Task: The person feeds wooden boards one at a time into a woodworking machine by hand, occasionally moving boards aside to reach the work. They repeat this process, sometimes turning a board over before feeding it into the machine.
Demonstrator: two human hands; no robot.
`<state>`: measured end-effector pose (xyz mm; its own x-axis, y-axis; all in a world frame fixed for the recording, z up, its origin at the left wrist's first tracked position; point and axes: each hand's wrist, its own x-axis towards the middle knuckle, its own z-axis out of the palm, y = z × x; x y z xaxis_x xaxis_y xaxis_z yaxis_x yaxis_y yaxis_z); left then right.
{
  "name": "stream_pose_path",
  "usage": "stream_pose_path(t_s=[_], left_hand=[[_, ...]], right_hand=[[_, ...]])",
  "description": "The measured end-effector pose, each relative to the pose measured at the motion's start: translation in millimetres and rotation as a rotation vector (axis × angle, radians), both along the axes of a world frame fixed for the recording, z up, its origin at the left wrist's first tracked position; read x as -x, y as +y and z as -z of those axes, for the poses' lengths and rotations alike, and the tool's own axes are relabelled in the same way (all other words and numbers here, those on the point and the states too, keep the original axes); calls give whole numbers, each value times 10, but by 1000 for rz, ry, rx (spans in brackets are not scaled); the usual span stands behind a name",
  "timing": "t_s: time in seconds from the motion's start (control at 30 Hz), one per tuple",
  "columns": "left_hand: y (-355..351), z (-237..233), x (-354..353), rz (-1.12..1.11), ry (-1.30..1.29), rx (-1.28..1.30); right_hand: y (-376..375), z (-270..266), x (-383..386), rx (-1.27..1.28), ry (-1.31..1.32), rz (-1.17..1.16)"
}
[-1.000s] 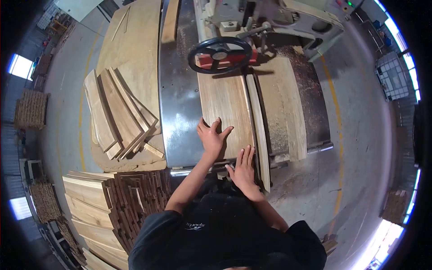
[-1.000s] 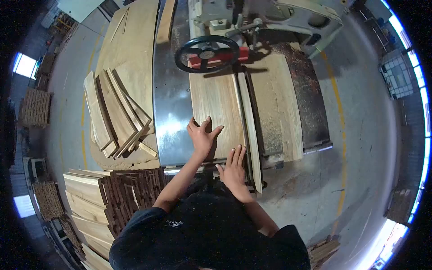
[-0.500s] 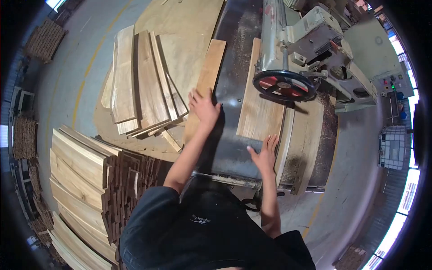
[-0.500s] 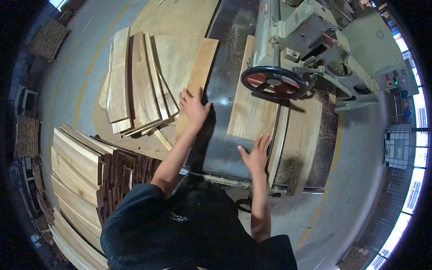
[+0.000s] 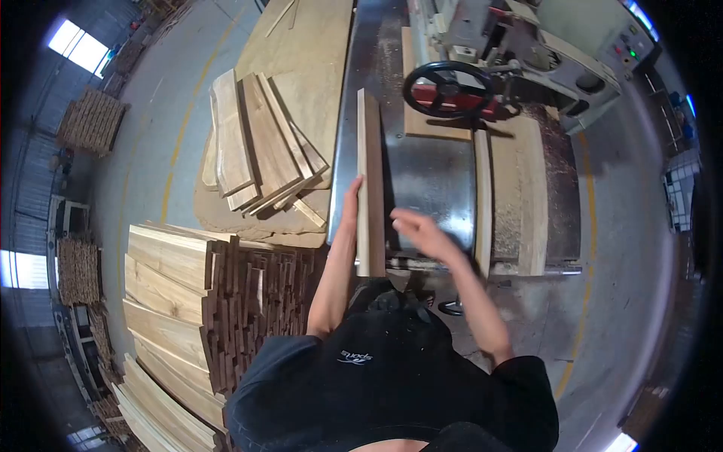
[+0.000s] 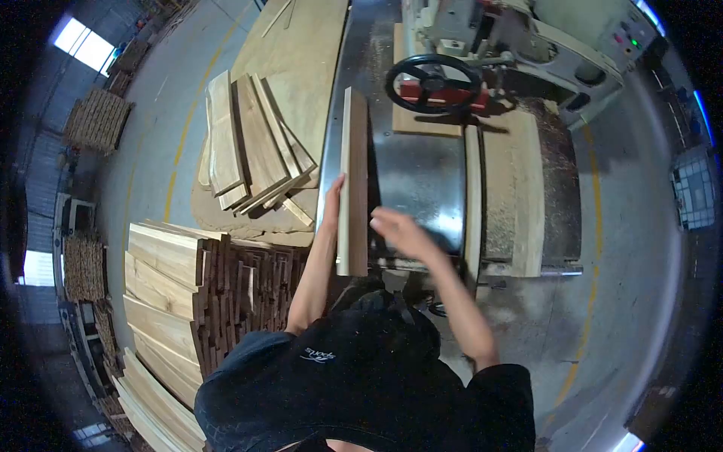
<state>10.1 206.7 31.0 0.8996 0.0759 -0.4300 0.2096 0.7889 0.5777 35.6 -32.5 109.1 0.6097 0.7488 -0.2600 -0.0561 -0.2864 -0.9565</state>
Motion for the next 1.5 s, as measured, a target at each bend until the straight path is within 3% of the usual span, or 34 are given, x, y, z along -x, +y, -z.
stream_pose_path(t_s=[0.03, 0.13, 0.17, 0.23, 0.3, 0.33, 0.37, 0.43, 0.5, 0.57, 0.6, 0.63, 0.73, 0.8, 0.93, 1.03, 1.07, 1.1, 1.17, 1.4, 1.5], left_hand=[[-326, -281, 38, -68, 259, -533], [-896, 143, 173, -213, 80, -1714], [-1116, 38, 275, -78, 140, -1648], [-1569, -58, 503, -95, 101, -1770], [-1796, 263, 686, -32, -81, -1879], [-1965, 193, 761, 21, -46, -1923], [-2072, 214, 763, 57, -62, -1907], [-2200, 240, 663, 125, -133, -1939], [-2368, 274, 485, 119, -144, -1935], [-2492, 372, 210, 100, -201, -1968], [-2533, 418, 75, 57, -208, -1960], [-2537, 450, -44, 9, -207, -1956], [-2408, 387, -385, 6, -214, -1960], [-2339, 362, -593, -16, -199, -1962], [-2283, 324, -953, -33, -161, -1958], [-2157, 337, -1258, -33, -145, -1990], [-2120, 348, -1358, -46, -145, -1985], [-2077, 375, -1451, -33, -143, -1984], [-2008, 367, -1632, -61, -165, -1991], [-2051, 328, -1637, -140, -191, -1894], [-2002, 198, -1574, -43, -185, -1897]], right_hand=[[-71, -37, 226, 12, 150, -23], [-378, 301, 748, 87, 101, 32], [-494, 357, 865, 159, 99, 58], [-713, 399, 1038, 279, 26, 157], [-884, 438, 1186, 302, -18, 207], [-976, 181, 1207, 334, 3, 184], [-1022, 297, 1305, 326, 23, 213], [-1117, 565, 1455, 341, -214, 292], [-1236, 415, 1509, 419, -505, 284], [-1336, 369, 1608, 571, -653, 134], [-1307, 495, 1697, 635, -653, 124], [-1314, 265, 1677, 667, -557, 31], [-1278, 180, 1594, 601, -457, 9], [-1182, 283, 1510, 553, -451, 180], [-1064, 452, 1176, 697, -672, 220], [-949, 1203, 980, 558, -539, 365], [-957, 785, 834, 740, -574, 126], [-918, 572, 741, 698, -569, 181], [-912, 517, 550, 596, -551, 213], [-852, 477, 564, 679, -588, 173], [-809, 605, 578, 723, -629, 162]])
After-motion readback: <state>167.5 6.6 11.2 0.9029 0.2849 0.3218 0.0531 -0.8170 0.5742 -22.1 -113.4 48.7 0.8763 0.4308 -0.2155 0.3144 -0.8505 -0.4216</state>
